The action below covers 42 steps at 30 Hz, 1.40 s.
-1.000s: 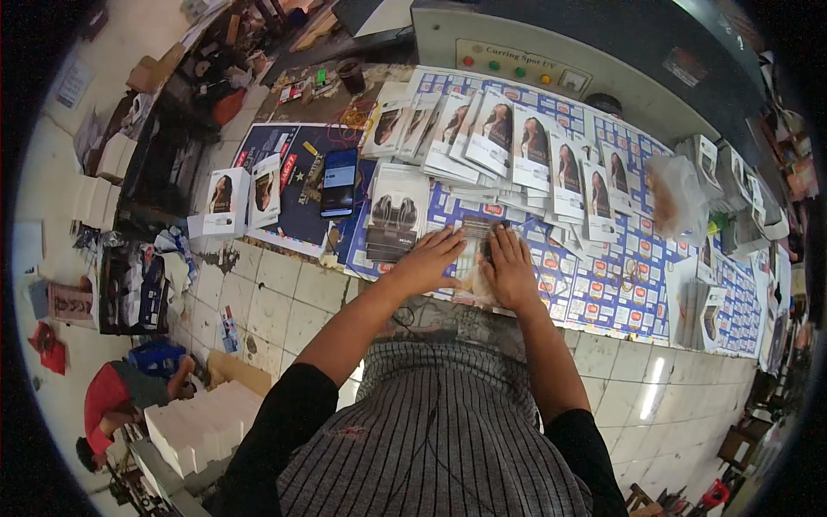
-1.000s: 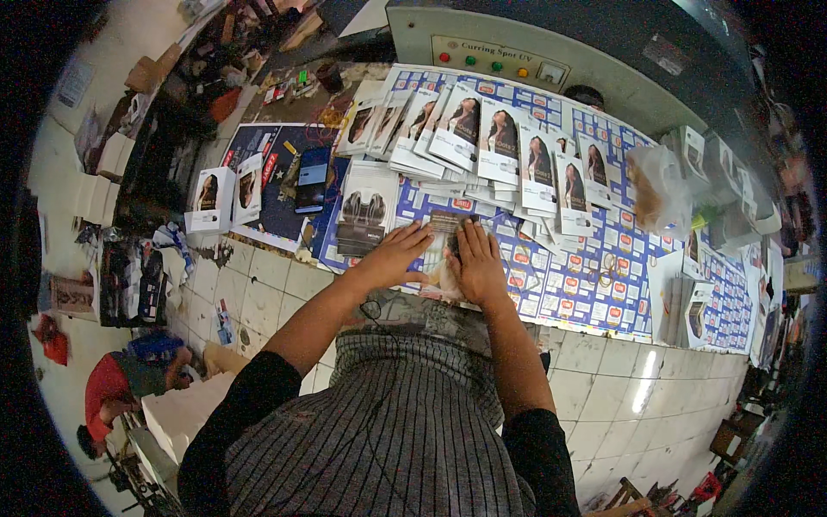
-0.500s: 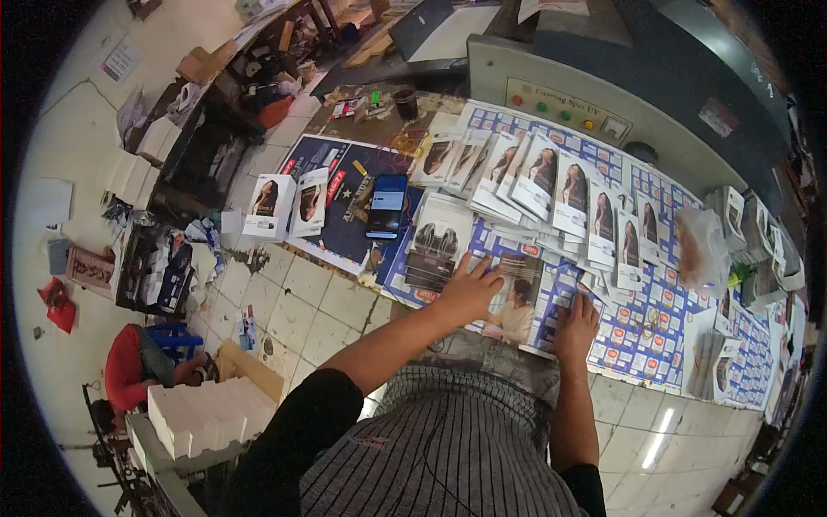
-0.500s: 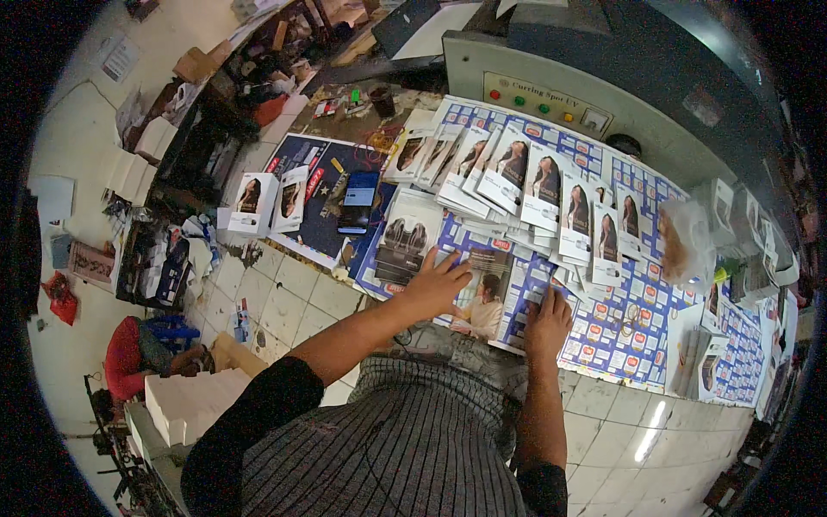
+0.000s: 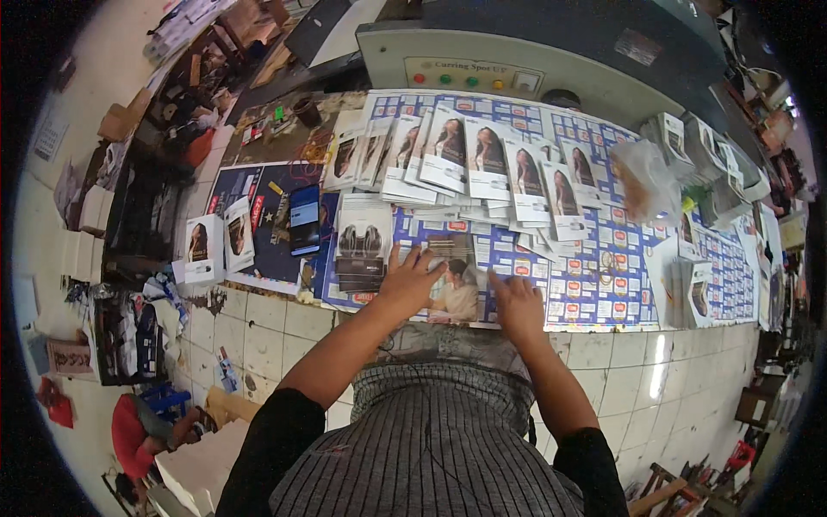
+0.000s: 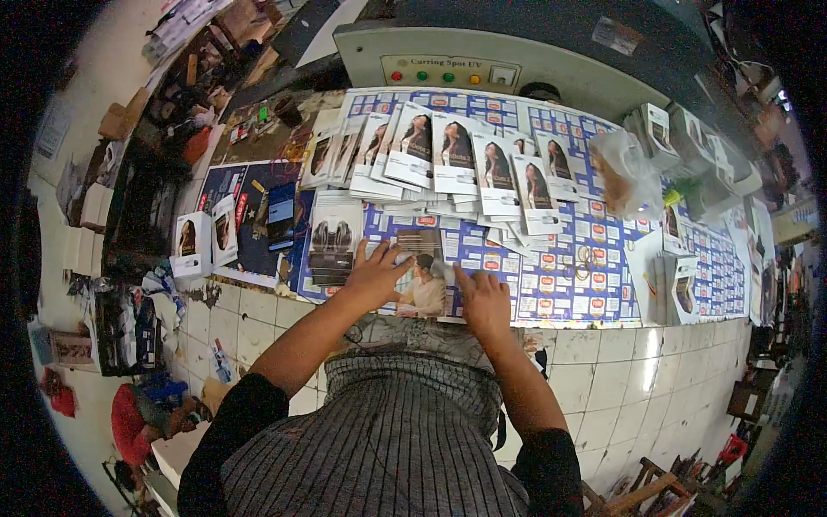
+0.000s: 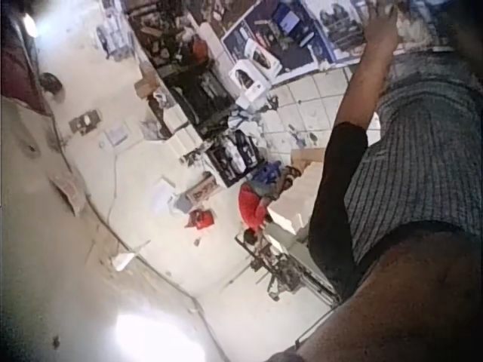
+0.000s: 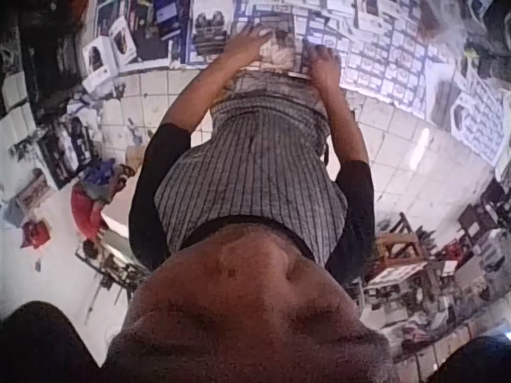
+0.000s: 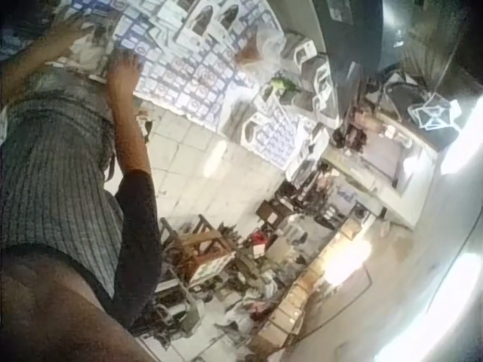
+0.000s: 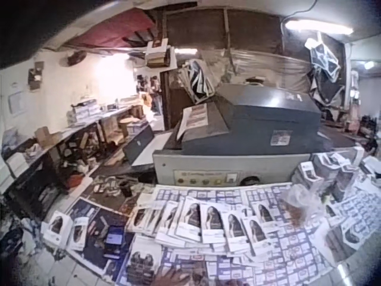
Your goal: The person folds and stacks printed paper packaging by hand, aligning the edges and placing them in a pile on a table.
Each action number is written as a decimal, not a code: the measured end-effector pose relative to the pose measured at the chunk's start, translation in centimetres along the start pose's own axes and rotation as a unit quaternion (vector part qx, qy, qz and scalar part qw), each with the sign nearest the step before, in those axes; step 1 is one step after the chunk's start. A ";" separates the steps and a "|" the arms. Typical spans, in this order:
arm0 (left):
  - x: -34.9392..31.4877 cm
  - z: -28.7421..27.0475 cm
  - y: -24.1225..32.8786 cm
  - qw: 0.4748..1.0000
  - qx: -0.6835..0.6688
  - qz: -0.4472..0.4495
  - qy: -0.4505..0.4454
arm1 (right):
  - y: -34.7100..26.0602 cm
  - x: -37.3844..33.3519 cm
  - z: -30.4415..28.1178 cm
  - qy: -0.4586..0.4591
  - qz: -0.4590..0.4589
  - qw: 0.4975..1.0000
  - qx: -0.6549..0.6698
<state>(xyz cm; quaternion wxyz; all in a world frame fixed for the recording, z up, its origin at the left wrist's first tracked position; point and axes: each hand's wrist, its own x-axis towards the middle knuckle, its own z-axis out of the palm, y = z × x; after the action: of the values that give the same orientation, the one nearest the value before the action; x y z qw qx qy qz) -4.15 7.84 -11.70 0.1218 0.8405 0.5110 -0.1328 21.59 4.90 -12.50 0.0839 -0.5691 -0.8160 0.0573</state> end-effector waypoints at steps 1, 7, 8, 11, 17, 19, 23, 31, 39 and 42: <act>0.0 -0.1 0.2 1.000 -0.004 -0.002 -0.003 | 0.5 0.8 0.3 0.002 0.002 1.000 -0.002; 0.2 0.3 0.4 1.000 -0.011 -0.002 0.007 | 1.8 6.0 2.6 0.158 0.024 0.986 -0.056; 0.2 0.5 0.4 1.000 -0.010 -0.002 0.010 | 2.2 6.3 3.1 0.165 0.014 0.985 -0.040; 0.1 0.6 0.6 1.000 -0.007 -0.006 0.009 | 2.9 6.2 2.8 0.162 -0.013 0.987 -0.007; 0.0 0.2 0.7 1.000 -0.004 -0.016 -0.016 | 3.7 5.2 0.6 0.121 -0.034 0.992 0.023; 0.1 -0.7 0.8 1.000 -0.004 -0.015 0.000 | 3.7 4.8 0.1 0.077 -0.067 0.995 0.011; 0.3 0.0 0.7 1.000 -0.007 -0.018 0.009 | 3.8 2.2 -0.5 -0.034 -0.097 0.995 0.004; 0.1 0.5 1.4 0.999 -0.019 0.003 0.049 | 7.7 -2.4 -1.9 -0.095 -0.046 0.992 0.071; -2.8 2.9 5.6 0.978 -0.039 0.153 0.137 | 4.5 -2.1 -1.0 0.098 0.002 0.978 0.186; -4.3 -3.0 5.5 0.930 -0.233 0.089 0.269 | 3.5 -3.8 -1.6 0.155 0.039 0.954 0.252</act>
<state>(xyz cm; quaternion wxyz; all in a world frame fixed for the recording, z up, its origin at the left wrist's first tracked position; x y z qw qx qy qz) -0.90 2.82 -7.06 0.1830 0.8348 0.4642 0.2328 26.39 2.57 -11.86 0.3477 -0.5623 -0.7294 0.1759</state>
